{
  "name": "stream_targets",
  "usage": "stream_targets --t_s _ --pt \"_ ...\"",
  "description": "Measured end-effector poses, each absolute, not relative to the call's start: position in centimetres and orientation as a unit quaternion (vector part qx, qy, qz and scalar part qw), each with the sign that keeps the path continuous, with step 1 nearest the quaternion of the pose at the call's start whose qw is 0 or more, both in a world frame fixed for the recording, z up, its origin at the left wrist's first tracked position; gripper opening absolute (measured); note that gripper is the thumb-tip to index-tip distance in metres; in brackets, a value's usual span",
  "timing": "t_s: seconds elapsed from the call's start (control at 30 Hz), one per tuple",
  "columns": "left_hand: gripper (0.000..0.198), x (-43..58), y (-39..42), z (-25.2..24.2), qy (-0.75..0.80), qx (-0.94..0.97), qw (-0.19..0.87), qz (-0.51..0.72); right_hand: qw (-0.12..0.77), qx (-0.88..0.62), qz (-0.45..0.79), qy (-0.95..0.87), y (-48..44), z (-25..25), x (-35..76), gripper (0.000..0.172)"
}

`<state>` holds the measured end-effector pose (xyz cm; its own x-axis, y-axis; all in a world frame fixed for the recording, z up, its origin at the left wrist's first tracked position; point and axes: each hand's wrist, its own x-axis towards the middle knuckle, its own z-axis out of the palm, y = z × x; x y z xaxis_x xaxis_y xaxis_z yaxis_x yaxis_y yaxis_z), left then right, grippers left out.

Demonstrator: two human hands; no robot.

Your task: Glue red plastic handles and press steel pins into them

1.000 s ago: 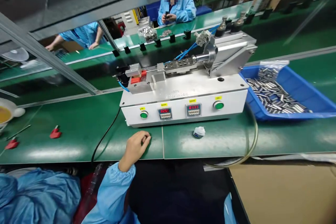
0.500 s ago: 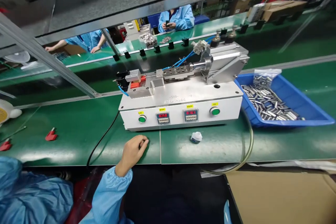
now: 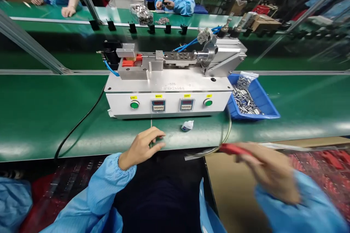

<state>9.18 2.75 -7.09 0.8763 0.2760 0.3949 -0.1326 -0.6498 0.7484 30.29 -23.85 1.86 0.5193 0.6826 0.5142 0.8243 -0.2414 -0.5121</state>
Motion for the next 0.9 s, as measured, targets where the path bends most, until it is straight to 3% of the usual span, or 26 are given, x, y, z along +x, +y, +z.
stream_targets --t_s 0.13,0.23,0.4,0.57,0.67,0.7,0.77,0.9 --pt "0.044 9.7 0.4 -6.2 -0.041 0.848 0.473 0.235 0.356 -0.655 0.096 -0.66 -17.6 0.6 27.1 0.034" --pt "0.027 9.0 0.1 -6.0 -0.034 0.841 0.485 0.238 0.402 -0.647 0.108 -0.639 -14.2 -1.0 25.0 0.04" --pt "0.027 7.7 1.8 -6.8 0.025 0.827 0.524 0.203 0.44 -0.7 0.123 -0.549 -14.6 -1.4 25.4 0.037" --pt "0.029 8.1 3.1 -8.1 0.143 0.791 0.554 0.216 0.516 -0.79 -0.012 -0.33 -15.9 -3.8 28.2 0.028" --pt "0.03 8.4 3.4 -8.5 0.185 0.771 0.567 0.221 0.515 -0.798 0.035 -0.311 -15.4 -6.6 29.5 0.052" --pt "0.03 8.4 3.4 -8.5 0.19 0.767 0.572 0.222 0.503 -0.799 0.063 -0.324 -15.1 -7.3 29.7 0.054" --pt "0.029 8.3 3.6 -8.5 0.194 0.76 0.58 0.22 0.494 -0.793 0.096 -0.343 -14.4 -8.3 29.8 0.043" --pt "0.028 8.2 3.6 -8.2 0.202 0.746 0.597 0.213 0.565 -0.737 0.153 -0.338 -13.7 -8.0 28.7 0.031"
